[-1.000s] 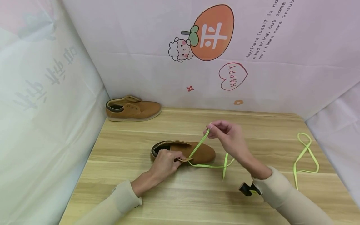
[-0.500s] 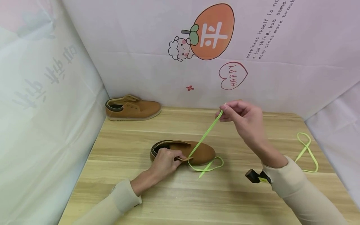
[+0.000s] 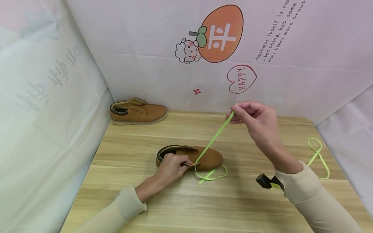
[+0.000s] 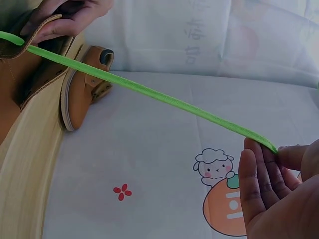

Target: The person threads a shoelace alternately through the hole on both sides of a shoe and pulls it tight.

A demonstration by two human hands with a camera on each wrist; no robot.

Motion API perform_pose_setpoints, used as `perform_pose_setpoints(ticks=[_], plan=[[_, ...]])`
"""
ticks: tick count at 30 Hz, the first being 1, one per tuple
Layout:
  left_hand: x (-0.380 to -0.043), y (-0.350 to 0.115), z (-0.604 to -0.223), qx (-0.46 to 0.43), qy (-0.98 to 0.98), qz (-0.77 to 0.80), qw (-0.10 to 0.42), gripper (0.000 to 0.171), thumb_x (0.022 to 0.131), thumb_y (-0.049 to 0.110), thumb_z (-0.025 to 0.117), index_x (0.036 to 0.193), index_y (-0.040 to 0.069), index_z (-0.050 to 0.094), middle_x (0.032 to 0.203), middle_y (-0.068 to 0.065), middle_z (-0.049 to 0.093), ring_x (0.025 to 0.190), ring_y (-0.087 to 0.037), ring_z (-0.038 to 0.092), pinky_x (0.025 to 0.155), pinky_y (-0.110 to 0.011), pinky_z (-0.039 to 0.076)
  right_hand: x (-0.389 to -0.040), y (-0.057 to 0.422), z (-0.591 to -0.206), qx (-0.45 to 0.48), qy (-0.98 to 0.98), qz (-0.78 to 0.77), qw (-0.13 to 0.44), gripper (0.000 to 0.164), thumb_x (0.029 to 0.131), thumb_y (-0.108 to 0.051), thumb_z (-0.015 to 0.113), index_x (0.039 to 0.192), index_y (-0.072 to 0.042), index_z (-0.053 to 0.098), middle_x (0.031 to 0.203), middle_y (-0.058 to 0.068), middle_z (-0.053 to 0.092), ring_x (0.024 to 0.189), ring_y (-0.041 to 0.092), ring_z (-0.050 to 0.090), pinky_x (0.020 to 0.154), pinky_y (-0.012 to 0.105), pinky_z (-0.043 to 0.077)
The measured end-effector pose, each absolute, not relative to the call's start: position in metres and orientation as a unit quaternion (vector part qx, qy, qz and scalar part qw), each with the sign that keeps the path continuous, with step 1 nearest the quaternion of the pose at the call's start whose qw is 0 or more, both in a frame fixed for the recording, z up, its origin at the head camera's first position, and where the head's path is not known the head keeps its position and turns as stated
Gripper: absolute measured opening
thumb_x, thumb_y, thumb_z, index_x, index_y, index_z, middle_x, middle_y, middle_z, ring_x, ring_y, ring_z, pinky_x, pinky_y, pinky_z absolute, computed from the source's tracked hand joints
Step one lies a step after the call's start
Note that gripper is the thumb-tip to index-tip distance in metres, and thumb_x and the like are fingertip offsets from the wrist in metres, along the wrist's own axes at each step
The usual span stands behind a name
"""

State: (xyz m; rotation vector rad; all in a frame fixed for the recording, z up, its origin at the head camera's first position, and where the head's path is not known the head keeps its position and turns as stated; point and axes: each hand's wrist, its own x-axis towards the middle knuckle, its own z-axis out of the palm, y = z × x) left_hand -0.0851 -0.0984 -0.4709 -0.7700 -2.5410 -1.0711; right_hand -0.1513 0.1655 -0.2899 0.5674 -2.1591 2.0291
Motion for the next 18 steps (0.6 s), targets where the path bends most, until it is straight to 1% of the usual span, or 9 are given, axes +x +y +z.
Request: perform_pose_setpoints(ticks=[2,4,6,10,14,16,18], plan=[[-0.085,-0.098,-0.471,-0.272,-0.878,-0.366,0.149,0.019,0.079,-0.001,0.09,0.09,0.012,0.081,0.086,0.003,0.081,0.061,0.003,0.056,0.054,-0.015,0.043,-0.151,0.166,-0.29,0.188,-0.714,0.672,0.056,0.013,0.1,-0.007,0.073,0.1,0.006,0.076,0.086,0.011,0.079,0.073,0.018,0.077,0.075,0.031,0.063],[-0.086,-0.098,-0.472,-0.277,-0.876,-0.362,0.159,0.018,0.081,0.002,0.09,0.091,0.012,0.081,0.087,0.004,0.081,0.068,-0.002,0.069,0.059,-0.017,0.051,-0.151,0.168,-0.289,0.185,-0.716,0.671,0.048,0.014,0.1,-0.006,0.073,0.1,0.007,0.075,0.086,0.01,0.079,0.074,0.018,0.076,0.076,0.031,0.063],[-0.087,-0.097,-0.473,-0.278,-0.875,-0.36,0.164,0.016,0.082,0.005,0.09,0.092,0.013,0.08,0.088,0.005,0.081,0.076,-0.006,0.075,0.065,-0.02,0.056,-0.151,0.17,-0.289,0.179,-0.721,0.668,0.036,0.015,0.099,-0.006,0.074,0.101,0.009,0.074,0.087,0.01,0.079,0.074,0.017,0.076,0.076,0.03,0.063],[-0.088,-0.098,-0.47,-0.273,-0.874,-0.367,0.163,0.013,0.084,0.008,0.09,0.092,0.013,0.081,0.088,0.005,0.081,0.075,-0.007,0.075,0.065,-0.021,0.055,-0.151,0.174,-0.289,0.173,-0.734,0.657,0.011,0.02,0.098,-0.005,0.075,0.103,0.013,0.071,0.09,0.01,0.08,0.077,0.017,0.077,0.078,0.03,0.063],[-0.091,-0.099,-0.462,-0.27,-0.868,-0.383,0.166,0.009,0.087,0.014,0.089,0.093,0.013,0.082,0.088,0.005,0.081,0.076,-0.006,0.074,0.067,-0.023,0.056,-0.151,0.178,-0.295,0.17,-0.735,0.656,-0.008,0.016,0.099,-0.004,0.075,0.103,0.011,0.071,0.094,0.009,0.079,0.085,0.018,0.078,0.081,0.032,0.063],[-0.093,-0.1,-0.457,-0.265,-0.864,-0.392,0.174,0.01,0.089,0.016,0.087,0.096,0.011,0.082,0.091,0.003,0.081,0.081,-0.008,0.075,0.072,-0.026,0.059,-0.152,0.18,-0.299,0.169,-0.733,0.659,-0.017,0.016,0.099,-0.003,0.074,0.103,0.012,0.07,0.097,0.011,0.078,0.089,0.019,0.079,0.083,0.033,0.062],[-0.097,-0.102,-0.452,-0.261,-0.86,-0.402,0.177,0.011,0.091,0.014,0.085,0.1,0.008,0.082,0.097,-0.001,0.081,0.088,-0.012,0.077,0.077,-0.029,0.062,-0.153,0.182,-0.303,0.168,-0.734,0.657,-0.029,0.019,0.099,-0.003,0.074,0.106,0.014,0.069,0.099,0.011,0.078,0.092,0.019,0.078,0.084,0.033,0.062]])
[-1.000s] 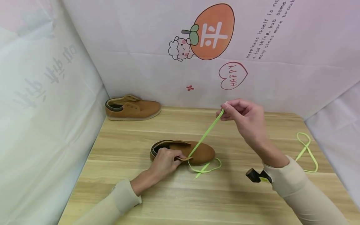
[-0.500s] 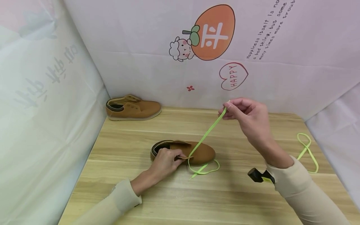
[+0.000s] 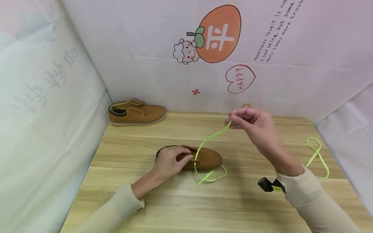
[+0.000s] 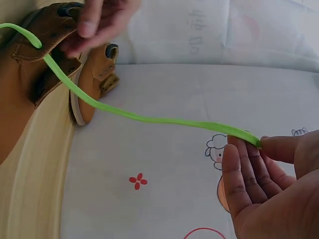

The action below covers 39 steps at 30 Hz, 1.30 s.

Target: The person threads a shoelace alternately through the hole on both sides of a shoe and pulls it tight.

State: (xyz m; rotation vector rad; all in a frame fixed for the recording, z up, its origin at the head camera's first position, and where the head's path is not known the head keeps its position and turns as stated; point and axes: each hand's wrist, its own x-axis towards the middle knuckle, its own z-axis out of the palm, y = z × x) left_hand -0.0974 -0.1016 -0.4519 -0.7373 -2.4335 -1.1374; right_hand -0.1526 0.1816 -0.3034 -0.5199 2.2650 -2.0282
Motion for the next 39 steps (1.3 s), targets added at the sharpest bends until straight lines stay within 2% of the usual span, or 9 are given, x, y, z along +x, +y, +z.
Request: perform_pose_setpoints(ticks=[5,10,18,25,30,34,39], plan=[[-0.11,-0.105,-0.44,-0.251,-0.875,-0.375,0.176,0.023,0.093,0.007,0.082,0.116,0.005,0.079,0.118,-0.008,0.078,0.113,-0.024,0.074,0.096,-0.038,0.06,-0.155,0.182,-0.314,-0.165,0.768,-0.617,0.04,0.022,0.101,-0.008,0.073,0.109,0.012,0.07,0.099,0.007,0.08,0.095,0.016,0.076,0.086,0.03,0.062],[-0.122,-0.105,-0.434,-0.258,-0.903,-0.307,0.156,0.028,0.091,0.007,0.083,0.119,0.004,0.078,0.126,-0.007,0.076,0.12,-0.026,0.07,0.099,-0.041,0.058,-0.157,0.183,-0.323,-0.16,0.802,-0.574,0.042,0.019,0.101,-0.013,0.074,0.109,0.005,0.076,0.098,0.005,0.08,0.095,0.014,0.075,0.087,0.028,0.061],[-0.132,-0.105,-0.43,-0.262,-0.93,-0.241,0.095,0.026,0.092,0.016,0.085,0.116,0.008,0.08,0.118,-0.006,0.079,0.111,-0.025,0.075,0.092,-0.041,0.061,-0.16,0.186,-0.348,-0.152,0.805,-0.57,0.059,0.023,0.098,-0.011,0.077,0.11,0.008,0.076,0.096,0.006,0.081,0.088,0.013,0.077,0.082,0.029,0.063],[-0.141,-0.099,-0.432,-0.267,-0.943,-0.189,0.063,0.016,0.096,0.029,0.081,0.104,0.015,0.084,0.099,0.002,0.081,0.082,-0.015,0.076,0.067,-0.032,0.06,-0.165,0.181,-0.373,-0.143,0.817,-0.547,0.115,0.022,0.096,-0.008,0.078,0.11,0.01,0.075,0.099,0.019,0.08,0.079,0.015,0.078,0.076,0.033,0.064],[-0.149,-0.098,-0.435,-0.261,-0.943,-0.197,0.053,0.013,0.098,0.029,0.079,0.098,0.018,0.085,0.094,0.004,0.081,0.075,-0.011,0.074,0.058,-0.027,0.054,-0.168,0.174,-0.392,-0.144,0.811,-0.543,0.163,0.024,0.095,-0.004,0.079,0.11,0.014,0.074,0.097,0.023,0.079,0.079,0.024,0.079,0.077,0.045,0.064],[-0.155,-0.098,-0.434,-0.242,-0.942,-0.231,0.037,0.012,0.098,0.028,0.079,0.096,0.019,0.086,0.094,0.004,0.082,0.072,-0.009,0.072,0.056,-0.025,0.051,-0.169,0.171,-0.404,-0.156,0.814,-0.531,0.175,0.02,0.095,-0.001,0.077,0.108,0.015,0.074,0.093,0.02,0.08,0.08,0.031,0.079,0.076,0.049,0.064],[-0.161,-0.096,-0.426,-0.204,-0.942,-0.267,-0.021,0.011,0.097,0.027,0.079,0.094,0.02,0.087,0.102,0.004,0.082,0.078,-0.009,0.071,0.059,-0.028,0.051,-0.171,0.163,-0.416,-0.173,0.826,-0.509,0.17,0.016,0.094,-0.001,0.078,0.103,0.012,0.077,0.091,0.025,0.078,0.07,0.02,0.075,0.068,0.042,0.064]])
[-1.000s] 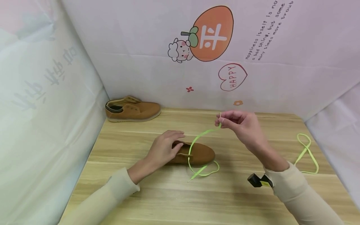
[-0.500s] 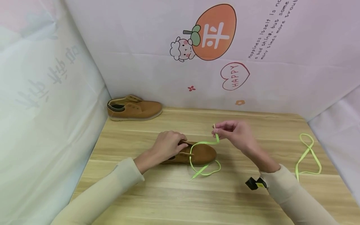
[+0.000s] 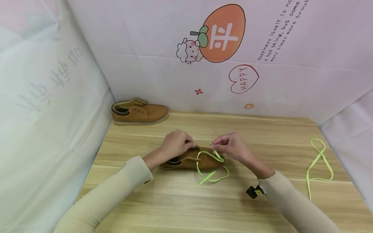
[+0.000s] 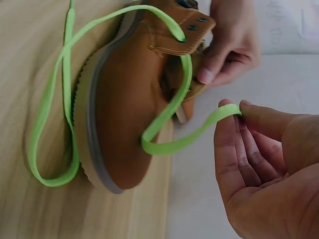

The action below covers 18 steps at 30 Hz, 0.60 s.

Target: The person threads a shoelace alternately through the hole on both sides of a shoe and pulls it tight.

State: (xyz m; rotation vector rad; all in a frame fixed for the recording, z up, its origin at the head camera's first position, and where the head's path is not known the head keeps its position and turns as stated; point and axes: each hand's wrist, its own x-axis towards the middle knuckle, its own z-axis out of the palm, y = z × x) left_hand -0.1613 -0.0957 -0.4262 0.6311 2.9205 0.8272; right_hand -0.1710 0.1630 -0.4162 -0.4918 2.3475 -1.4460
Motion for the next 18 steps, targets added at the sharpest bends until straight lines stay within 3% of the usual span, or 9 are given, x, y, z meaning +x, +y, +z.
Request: perform_pose_setpoints(ticks=[6,12,18], plan=[[-0.165,-0.095,-0.419,0.18,0.943,0.275,0.057,0.011,0.098,0.022,0.078,0.095,0.016,0.087,0.106,0.001,0.082,0.083,-0.011,0.071,0.073,-0.032,0.056,-0.173,0.149,-0.43,-0.17,0.826,-0.503,0.19,0.012,0.094,-0.006,0.08,0.098,0.006,0.08,0.087,0.017,0.08,0.072,0.021,0.077,0.065,0.036,0.064],[-0.171,-0.095,-0.42,0.16,0.94,0.29,0.08,0.014,0.099,0.021,0.076,0.095,0.013,0.087,0.102,-0.001,0.082,0.066,-0.008,0.06,0.064,-0.025,0.049,-0.175,0.139,-0.439,-0.162,0.832,-0.493,0.195,0.008,0.093,-0.007,0.081,0.093,0.001,0.082,0.083,0.013,0.08,0.068,0.02,0.077,0.063,0.034,0.063],[-0.179,-0.096,-0.423,0.142,0.937,0.302,0.102,0.015,0.099,0.022,0.077,0.092,0.013,0.087,0.102,-0.001,0.082,0.069,-0.009,0.06,0.066,-0.025,0.048,-0.175,0.134,-0.44,-0.14,0.837,-0.487,0.207,0.01,0.093,-0.011,0.082,0.092,-0.001,0.082,0.082,0.011,0.08,0.066,0.018,0.075,0.063,0.034,0.063]])
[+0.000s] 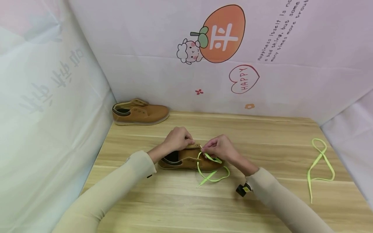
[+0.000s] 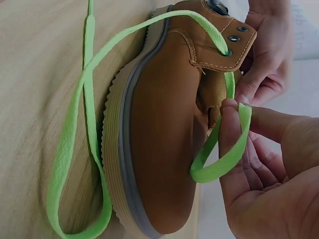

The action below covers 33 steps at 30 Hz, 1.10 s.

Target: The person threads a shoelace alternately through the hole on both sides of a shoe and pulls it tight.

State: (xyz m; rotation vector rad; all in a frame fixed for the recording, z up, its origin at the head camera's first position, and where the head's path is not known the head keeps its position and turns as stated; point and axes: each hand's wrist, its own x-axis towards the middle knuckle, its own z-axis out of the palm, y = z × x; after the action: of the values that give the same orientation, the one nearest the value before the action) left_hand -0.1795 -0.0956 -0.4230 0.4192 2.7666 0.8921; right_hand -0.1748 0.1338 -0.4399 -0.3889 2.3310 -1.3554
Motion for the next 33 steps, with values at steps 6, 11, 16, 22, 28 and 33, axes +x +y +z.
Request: perform_pose_setpoints(ticks=[6,11,16,22,28,33], plan=[[-0.183,-0.098,-0.427,0.13,0.93,0.324,0.112,0.016,0.099,0.022,0.077,0.088,0.014,0.087,0.105,0.0,0.082,0.083,-0.012,0.067,0.081,-0.032,0.053,-0.177,0.131,-0.44,-0.145,0.849,-0.463,0.21,0.013,0.094,-0.015,0.082,0.089,-0.004,0.083,0.078,0.007,0.079,0.062,0.016,0.071,0.062,0.032,0.061],[-0.183,-0.099,-0.428,0.116,0.924,0.343,0.125,0.016,0.099,0.022,0.077,0.088,0.014,0.087,0.108,-0.001,0.081,0.086,-0.012,0.067,0.086,-0.035,0.055,-0.179,0.128,-0.442,-0.136,0.851,-0.459,0.215,0.013,0.093,-0.015,0.082,0.086,-0.004,0.083,0.08,0.006,0.079,0.06,0.014,0.07,0.06,0.03,0.06],[-0.183,-0.1,-0.43,0.107,0.919,0.355,0.133,0.017,0.099,0.022,0.077,0.089,0.013,0.087,0.105,-0.001,0.081,0.074,-0.01,0.058,0.078,-0.029,0.05,-0.182,0.124,-0.443,-0.117,0.848,-0.462,0.232,0.012,0.092,-0.014,0.084,0.084,-0.005,0.083,0.076,0.004,0.078,0.054,0.01,0.062,0.052,0.022,0.049],[-0.183,-0.1,-0.431,0.099,0.921,0.351,0.135,0.016,0.099,0.023,0.077,0.091,0.014,0.087,0.106,0.0,0.081,0.087,-0.01,0.064,0.085,-0.032,0.054,-0.185,0.12,-0.443,-0.101,0.846,-0.463,0.245,0.012,0.091,-0.013,0.084,0.084,-0.004,0.083,0.07,0.003,0.076,0.055,0.01,0.062,0.056,0.024,0.052],[-0.182,-0.101,-0.431,0.102,0.92,0.354,0.133,0.017,0.098,0.023,0.077,0.087,0.014,0.087,0.101,0.002,0.081,0.082,-0.011,0.061,0.08,-0.03,0.05,-0.186,0.116,-0.443,-0.076,0.85,-0.457,0.25,0.013,0.092,-0.015,0.084,0.083,-0.004,0.083,0.068,0.003,0.074,0.056,0.01,0.062,0.057,0.024,0.053],[-0.182,-0.101,-0.43,0.102,0.918,0.359,0.135,0.017,0.098,0.022,0.077,0.086,0.014,0.087,0.1,0.002,0.081,0.075,-0.01,0.055,0.074,-0.027,0.046,-0.185,0.113,-0.444,-0.07,0.846,-0.465,0.252,0.014,0.091,-0.015,0.084,0.083,-0.003,0.083,0.068,0.004,0.075,0.056,0.011,0.064,0.057,0.025,0.055]])
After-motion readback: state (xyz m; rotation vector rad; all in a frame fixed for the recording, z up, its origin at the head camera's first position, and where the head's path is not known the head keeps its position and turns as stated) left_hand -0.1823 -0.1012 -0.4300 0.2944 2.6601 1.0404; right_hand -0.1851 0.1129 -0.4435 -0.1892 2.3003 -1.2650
